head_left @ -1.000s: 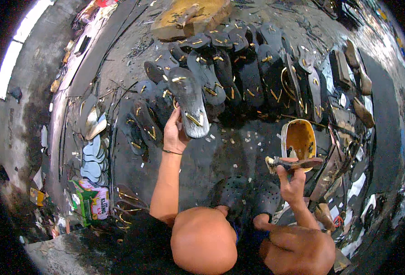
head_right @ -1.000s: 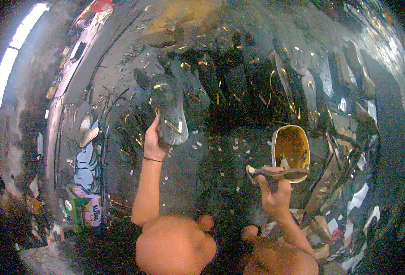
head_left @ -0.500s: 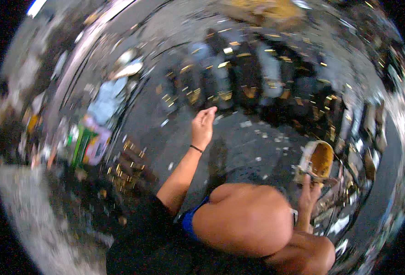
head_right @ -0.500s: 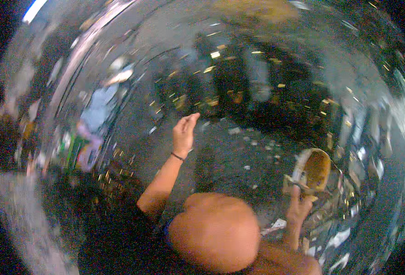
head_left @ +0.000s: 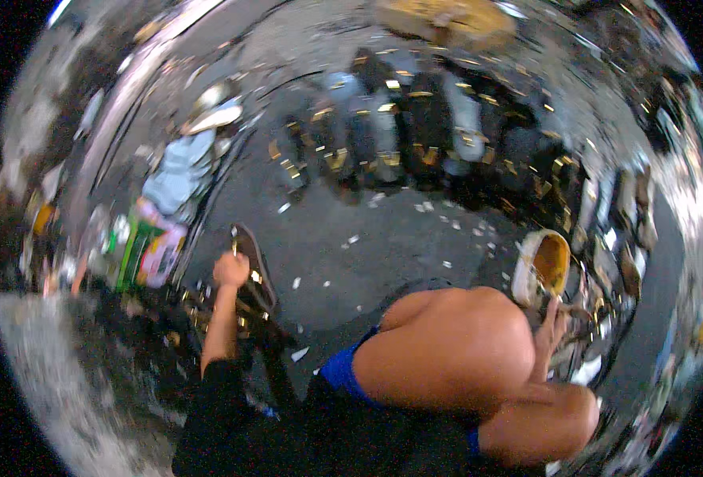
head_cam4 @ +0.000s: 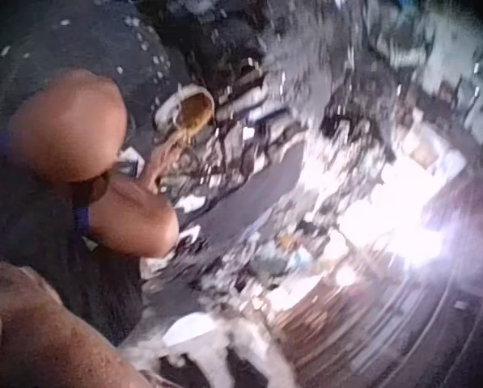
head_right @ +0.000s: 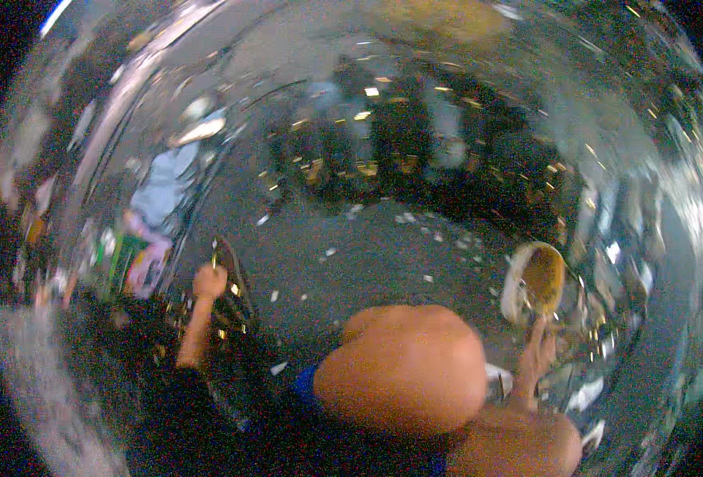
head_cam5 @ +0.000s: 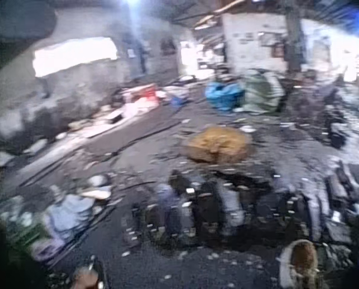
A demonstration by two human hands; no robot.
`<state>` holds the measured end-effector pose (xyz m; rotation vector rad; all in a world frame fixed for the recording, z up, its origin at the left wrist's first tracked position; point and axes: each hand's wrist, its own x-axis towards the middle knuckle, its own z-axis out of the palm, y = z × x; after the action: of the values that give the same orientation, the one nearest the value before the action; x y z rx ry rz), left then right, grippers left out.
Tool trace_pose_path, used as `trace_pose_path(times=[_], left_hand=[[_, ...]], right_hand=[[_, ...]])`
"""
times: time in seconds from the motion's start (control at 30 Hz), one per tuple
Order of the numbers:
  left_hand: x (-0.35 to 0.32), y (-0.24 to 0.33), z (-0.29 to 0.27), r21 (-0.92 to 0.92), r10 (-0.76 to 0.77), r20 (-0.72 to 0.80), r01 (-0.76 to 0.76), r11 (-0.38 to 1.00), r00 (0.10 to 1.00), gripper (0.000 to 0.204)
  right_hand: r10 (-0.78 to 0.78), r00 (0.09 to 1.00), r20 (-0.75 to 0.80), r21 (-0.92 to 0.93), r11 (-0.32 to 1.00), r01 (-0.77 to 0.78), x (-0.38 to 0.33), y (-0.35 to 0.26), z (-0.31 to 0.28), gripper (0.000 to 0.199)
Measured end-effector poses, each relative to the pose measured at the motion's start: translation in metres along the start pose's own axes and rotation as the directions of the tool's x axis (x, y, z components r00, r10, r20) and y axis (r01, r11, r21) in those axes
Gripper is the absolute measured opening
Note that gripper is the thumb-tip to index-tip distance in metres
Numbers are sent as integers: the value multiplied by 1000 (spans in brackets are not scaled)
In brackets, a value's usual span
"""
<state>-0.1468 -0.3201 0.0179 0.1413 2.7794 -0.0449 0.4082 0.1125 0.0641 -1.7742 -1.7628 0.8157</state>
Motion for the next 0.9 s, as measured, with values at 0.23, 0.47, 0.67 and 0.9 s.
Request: trace_pose_path(times=[0.23,0.47,0.67,0.9], left_hand=[[-105,123,7,-166,414,-288,-471,866,863,18],[-189,295,51,-566,656,30,-529,633,754,29],[-181,298,137,-513,926,44,-787,344,376,77],[-160,338,116,-155,958,121,-948,277,260,80]], right_hand=[[-216,962,-168,-204,962,180,67,4,12,48],[-281,959,-36,-624,756,198,97,21,24,46],[53,971,232,-485,872,68,31,-1,-49,44],[45,755,655,0,998,-59,7,5,-46,29]])
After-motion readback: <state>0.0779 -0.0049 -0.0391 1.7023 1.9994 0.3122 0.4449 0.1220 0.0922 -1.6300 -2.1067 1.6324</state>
